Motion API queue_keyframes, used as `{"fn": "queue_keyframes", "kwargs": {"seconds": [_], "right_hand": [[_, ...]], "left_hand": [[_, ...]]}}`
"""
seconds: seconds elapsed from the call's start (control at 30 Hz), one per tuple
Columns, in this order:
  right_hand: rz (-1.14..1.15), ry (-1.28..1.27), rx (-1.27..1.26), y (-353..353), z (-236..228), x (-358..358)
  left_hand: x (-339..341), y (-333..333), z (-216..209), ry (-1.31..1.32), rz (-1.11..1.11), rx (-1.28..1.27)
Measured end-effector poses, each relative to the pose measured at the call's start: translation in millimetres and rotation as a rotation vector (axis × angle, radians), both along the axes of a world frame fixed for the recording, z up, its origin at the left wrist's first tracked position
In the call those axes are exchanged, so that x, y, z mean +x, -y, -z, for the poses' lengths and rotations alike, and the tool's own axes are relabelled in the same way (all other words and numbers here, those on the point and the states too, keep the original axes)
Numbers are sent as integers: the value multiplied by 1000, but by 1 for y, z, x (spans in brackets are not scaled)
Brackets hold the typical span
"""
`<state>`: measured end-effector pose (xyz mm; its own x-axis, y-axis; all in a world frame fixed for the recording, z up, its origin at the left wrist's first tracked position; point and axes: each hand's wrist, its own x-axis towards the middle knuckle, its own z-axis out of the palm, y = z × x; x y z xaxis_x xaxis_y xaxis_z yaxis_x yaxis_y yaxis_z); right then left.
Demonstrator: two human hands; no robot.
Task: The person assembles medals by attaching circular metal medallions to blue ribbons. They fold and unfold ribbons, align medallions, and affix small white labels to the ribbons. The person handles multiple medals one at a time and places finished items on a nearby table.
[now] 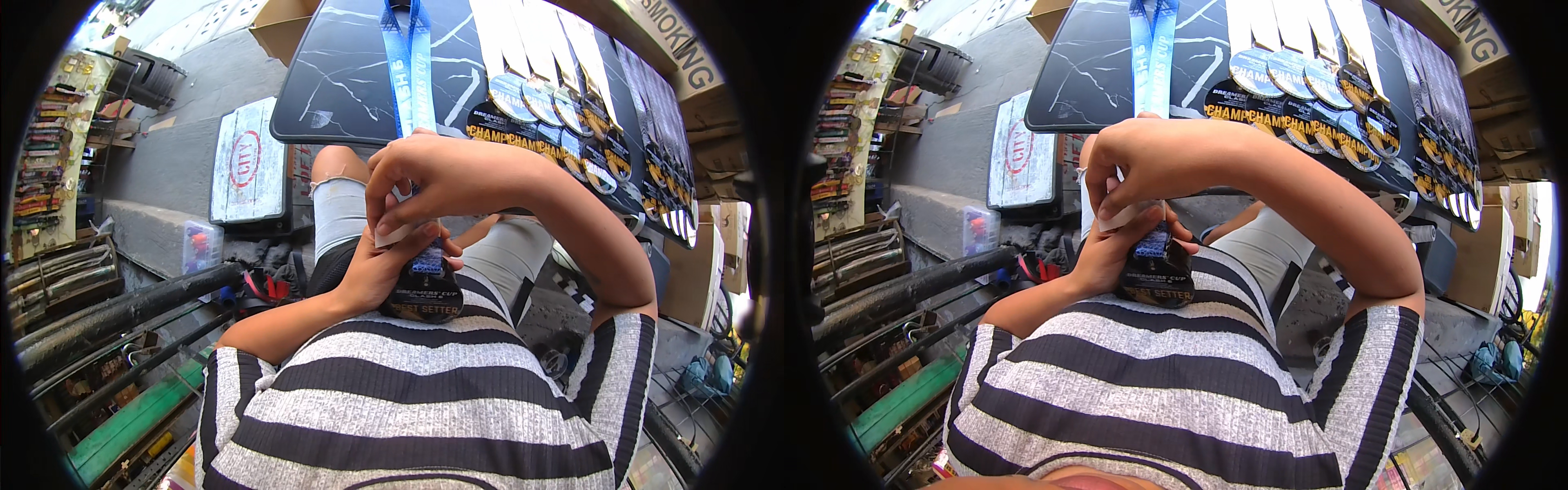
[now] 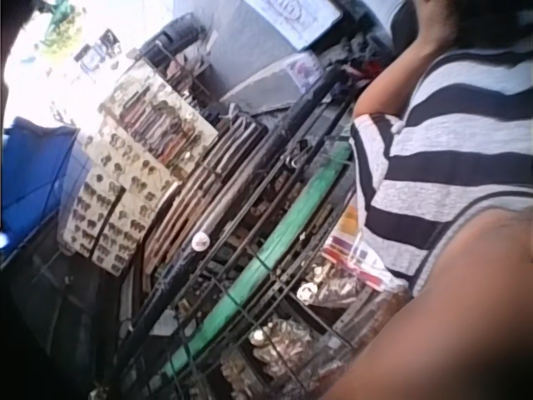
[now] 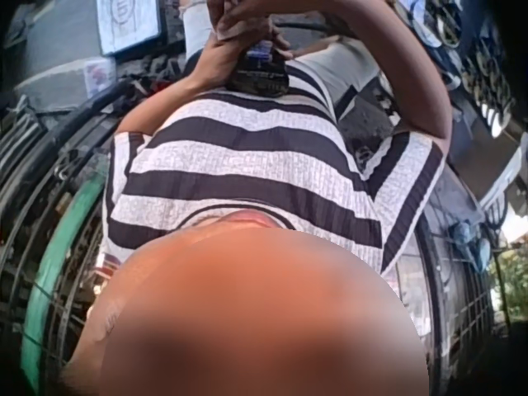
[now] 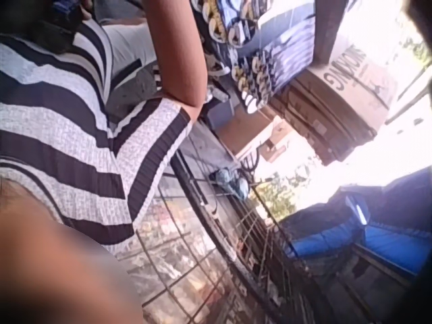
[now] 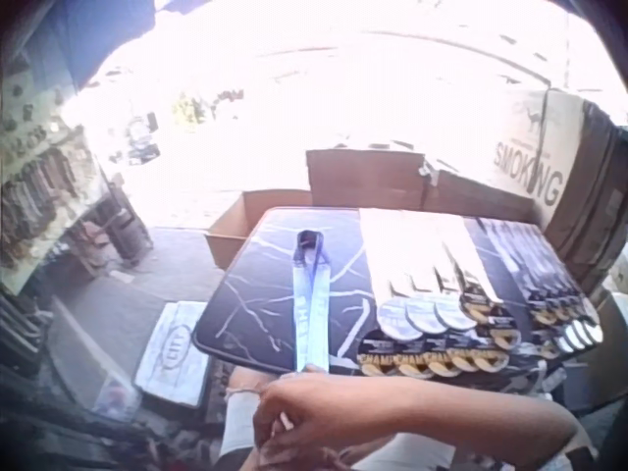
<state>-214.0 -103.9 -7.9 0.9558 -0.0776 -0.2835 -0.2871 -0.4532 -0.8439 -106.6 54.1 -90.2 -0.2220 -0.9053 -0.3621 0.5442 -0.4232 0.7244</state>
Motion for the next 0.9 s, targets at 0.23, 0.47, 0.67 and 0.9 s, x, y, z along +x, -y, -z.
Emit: {"fn": "queue_keyframes", "kwargs": {"seconds": [0.23,0.47,0.67,0.9], "right_hand": [[-125,109,-119,0,5,-3],[28,249,-178,2,0,-30],[200,308,-156,-6,13,-53],[332,295,-26,-15,26,-70]], "left_hand": [[2,-1,2,-96,4,0],[4,1,7,-149,60,-108],[7,-1,7,-132,49,-73],[6,-2,4,-141,22,-43]]}}
